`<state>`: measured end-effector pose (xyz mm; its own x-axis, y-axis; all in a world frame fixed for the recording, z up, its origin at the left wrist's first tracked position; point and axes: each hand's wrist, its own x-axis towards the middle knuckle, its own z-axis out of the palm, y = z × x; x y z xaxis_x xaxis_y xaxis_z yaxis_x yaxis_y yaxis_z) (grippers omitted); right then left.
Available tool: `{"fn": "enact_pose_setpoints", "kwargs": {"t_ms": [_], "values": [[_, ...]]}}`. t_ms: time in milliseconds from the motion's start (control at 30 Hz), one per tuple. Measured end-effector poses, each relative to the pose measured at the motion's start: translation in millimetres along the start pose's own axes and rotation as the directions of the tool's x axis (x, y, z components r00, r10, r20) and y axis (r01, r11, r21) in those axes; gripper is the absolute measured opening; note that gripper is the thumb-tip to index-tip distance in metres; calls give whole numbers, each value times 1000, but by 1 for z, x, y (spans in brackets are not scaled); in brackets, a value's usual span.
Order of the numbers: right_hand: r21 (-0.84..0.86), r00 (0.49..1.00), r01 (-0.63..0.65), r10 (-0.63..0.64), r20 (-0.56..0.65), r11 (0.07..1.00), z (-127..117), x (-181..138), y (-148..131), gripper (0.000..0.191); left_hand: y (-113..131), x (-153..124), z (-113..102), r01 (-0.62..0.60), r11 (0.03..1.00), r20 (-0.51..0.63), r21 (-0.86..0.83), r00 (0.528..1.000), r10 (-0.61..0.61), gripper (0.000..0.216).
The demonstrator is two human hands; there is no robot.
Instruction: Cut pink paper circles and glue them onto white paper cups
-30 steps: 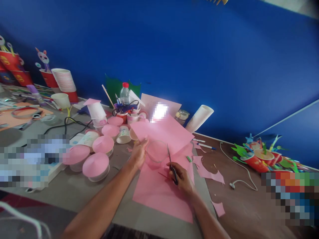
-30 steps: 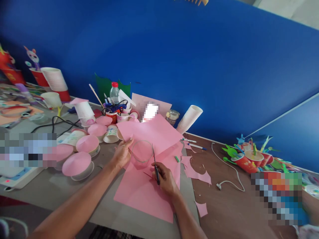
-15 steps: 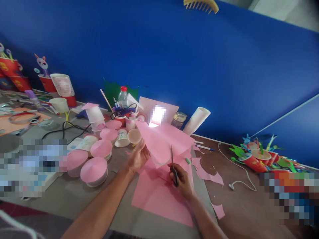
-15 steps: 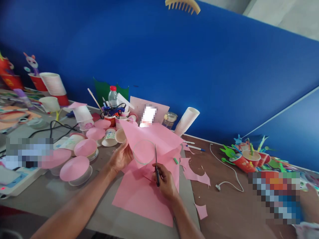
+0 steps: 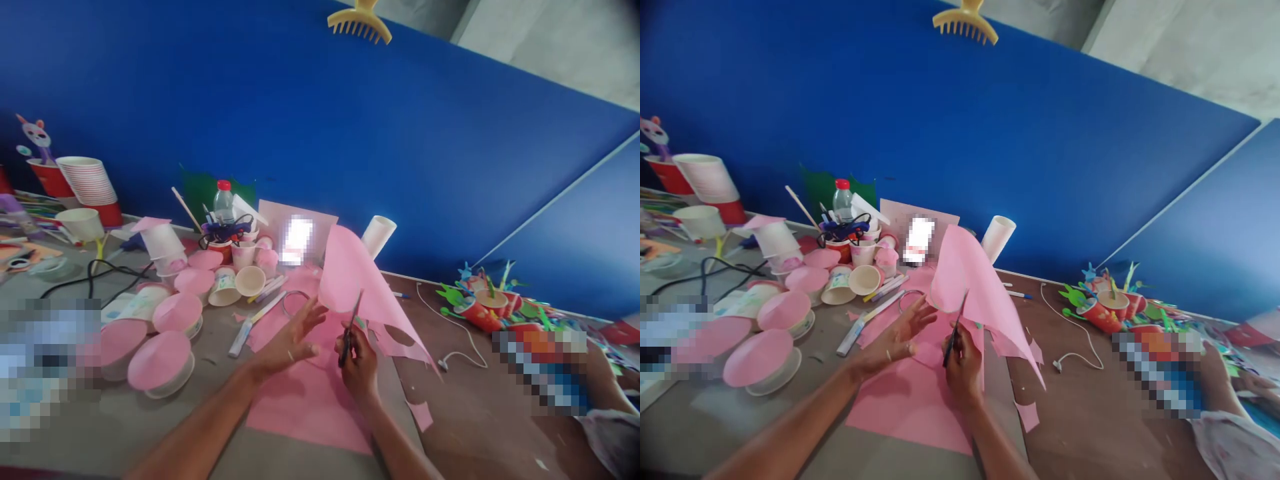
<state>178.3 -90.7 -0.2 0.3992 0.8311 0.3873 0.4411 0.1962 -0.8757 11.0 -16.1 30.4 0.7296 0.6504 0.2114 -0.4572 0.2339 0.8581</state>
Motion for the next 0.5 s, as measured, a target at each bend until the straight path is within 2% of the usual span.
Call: {"fn": "enact_pose_setpoints", "kwargs": {"t_ms": [67, 167, 333, 500], "values": [[78, 997, -28, 22, 75, 997, 4, -3, 1, 30, -2, 4, 1, -38, 988, -120, -152, 993, 19, 76], [163, 986, -69, 43, 159, 984, 7, -6, 3, 29, -1, 10, -3, -57, 937, -274, -346, 961, -43, 57], [205, 960, -114, 55, 273, 972, 4, -8, 1, 35, 6, 14, -11, -41, 852, -308, -522, 941, -143, 45], [176, 917, -161, 81, 389, 971, 4, -9, -2, 38, 11, 10, -7, -52, 863, -348, -502, 926, -147, 44]]}}
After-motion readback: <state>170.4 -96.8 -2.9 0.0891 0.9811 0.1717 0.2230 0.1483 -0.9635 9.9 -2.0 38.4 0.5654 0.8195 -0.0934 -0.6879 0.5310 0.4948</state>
